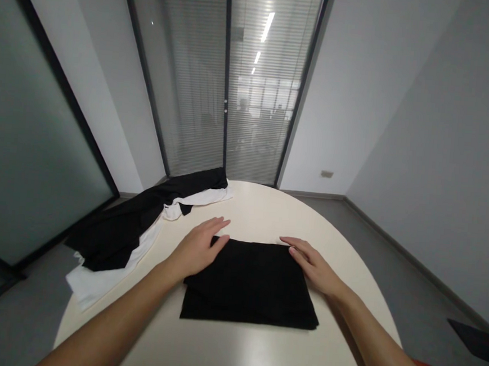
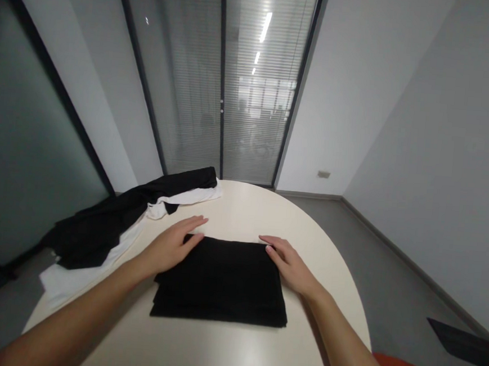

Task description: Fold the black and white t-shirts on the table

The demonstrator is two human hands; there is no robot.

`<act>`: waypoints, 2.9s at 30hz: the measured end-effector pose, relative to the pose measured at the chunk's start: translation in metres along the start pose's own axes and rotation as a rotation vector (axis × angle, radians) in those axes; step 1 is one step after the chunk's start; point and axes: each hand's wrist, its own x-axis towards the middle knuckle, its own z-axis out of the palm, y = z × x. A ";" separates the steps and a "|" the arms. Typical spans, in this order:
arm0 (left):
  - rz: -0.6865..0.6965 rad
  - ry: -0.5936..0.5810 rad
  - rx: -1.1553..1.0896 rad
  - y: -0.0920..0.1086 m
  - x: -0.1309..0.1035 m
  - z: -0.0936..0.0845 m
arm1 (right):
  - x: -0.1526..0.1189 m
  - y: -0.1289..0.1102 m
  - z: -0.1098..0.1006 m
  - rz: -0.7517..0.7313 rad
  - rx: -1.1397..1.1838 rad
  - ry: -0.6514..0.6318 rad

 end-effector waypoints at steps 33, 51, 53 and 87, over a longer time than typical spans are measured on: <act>0.097 -0.179 0.344 0.008 -0.026 0.034 | 0.001 -0.071 0.062 -0.250 -0.486 -0.396; 0.165 -0.251 0.303 0.017 -0.038 0.047 | 0.004 -0.048 0.047 -0.155 -0.492 -0.193; 0.152 -0.204 0.230 0.014 -0.035 0.044 | 0.001 -0.063 0.042 -0.234 -0.468 -0.230; -0.365 -0.148 0.048 -0.014 -0.025 0.000 | -0.010 -0.042 -0.003 0.064 -0.770 -0.069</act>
